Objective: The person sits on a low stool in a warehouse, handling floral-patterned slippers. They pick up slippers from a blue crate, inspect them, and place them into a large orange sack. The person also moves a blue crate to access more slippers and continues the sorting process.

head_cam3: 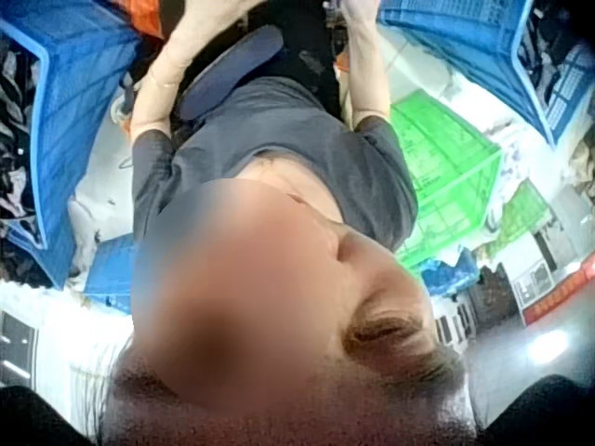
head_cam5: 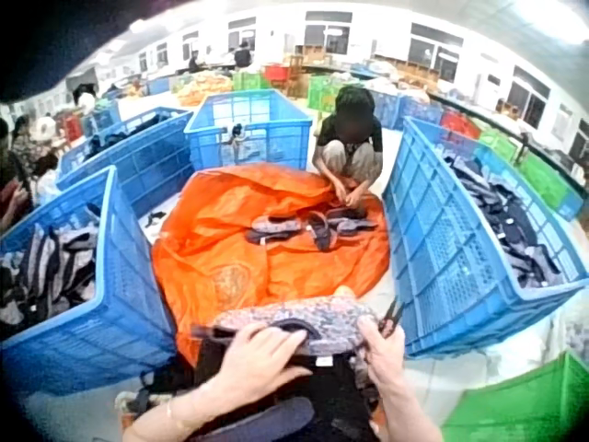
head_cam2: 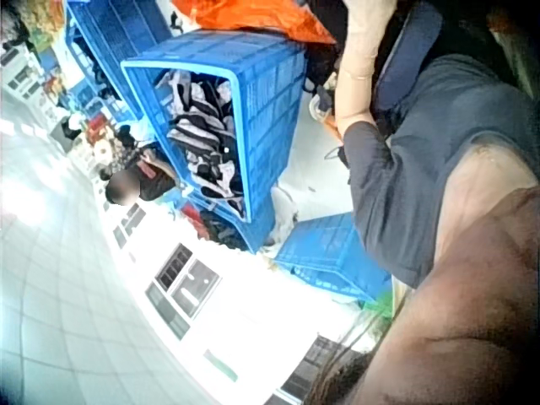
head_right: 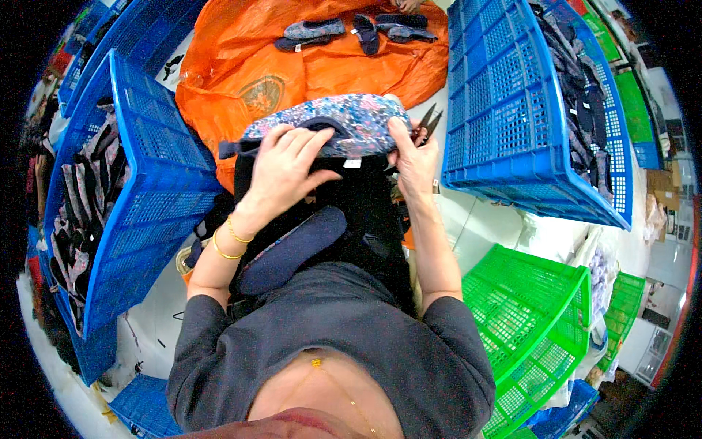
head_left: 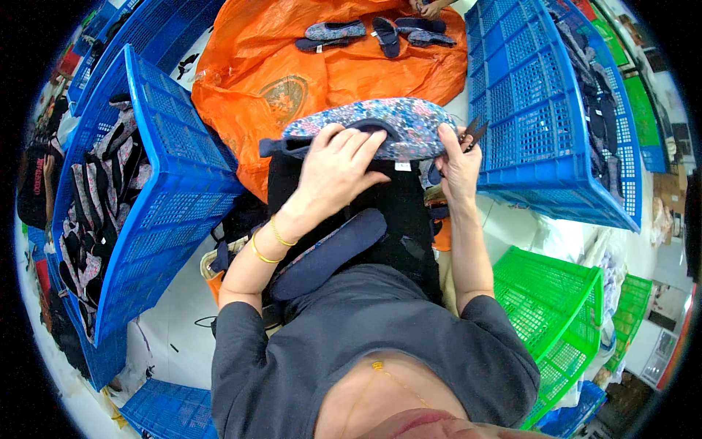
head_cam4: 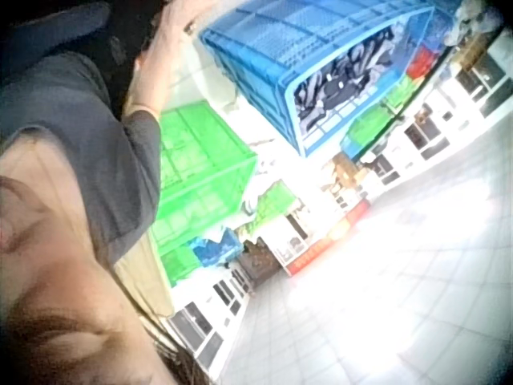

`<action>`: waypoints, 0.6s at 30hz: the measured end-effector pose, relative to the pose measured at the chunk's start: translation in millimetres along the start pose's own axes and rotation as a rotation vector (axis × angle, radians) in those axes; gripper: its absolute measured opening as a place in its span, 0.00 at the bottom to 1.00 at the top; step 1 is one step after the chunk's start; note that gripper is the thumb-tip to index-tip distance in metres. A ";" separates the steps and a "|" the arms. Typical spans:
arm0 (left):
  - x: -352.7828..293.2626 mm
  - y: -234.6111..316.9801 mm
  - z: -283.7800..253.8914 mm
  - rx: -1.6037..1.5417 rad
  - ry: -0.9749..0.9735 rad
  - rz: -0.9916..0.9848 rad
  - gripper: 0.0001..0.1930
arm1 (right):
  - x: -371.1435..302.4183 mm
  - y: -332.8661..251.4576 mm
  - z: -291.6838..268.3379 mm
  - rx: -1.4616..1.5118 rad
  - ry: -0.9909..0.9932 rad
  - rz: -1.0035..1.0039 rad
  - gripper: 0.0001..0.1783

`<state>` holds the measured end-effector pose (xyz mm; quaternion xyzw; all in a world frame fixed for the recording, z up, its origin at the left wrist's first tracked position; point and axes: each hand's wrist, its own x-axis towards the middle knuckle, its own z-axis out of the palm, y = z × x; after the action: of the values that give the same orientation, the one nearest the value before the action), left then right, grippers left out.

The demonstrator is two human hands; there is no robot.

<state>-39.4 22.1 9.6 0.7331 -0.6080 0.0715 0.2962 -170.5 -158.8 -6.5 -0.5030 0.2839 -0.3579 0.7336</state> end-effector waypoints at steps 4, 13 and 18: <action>29.4 5.7 33.6 0.317 0.236 0.055 0.30 | 1.2 -13.2 19.2 0.038 -0.022 -0.050 0.08; 54.5 -44.6 7.8 -1.536 0.131 -0.502 0.28 | 22.7 -22.7 -12.4 -0.129 0.049 -0.116 0.11; 39.3 -44.3 -2.3 -1.671 0.075 -0.613 0.24 | 15.4 -11.9 9.5 -0.214 -0.134 -0.128 0.20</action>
<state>12.4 -6.3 14.4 0.4052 -0.2286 -0.4539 0.7599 -157.0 -169.0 6.9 -0.6183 0.2384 -0.3373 0.6687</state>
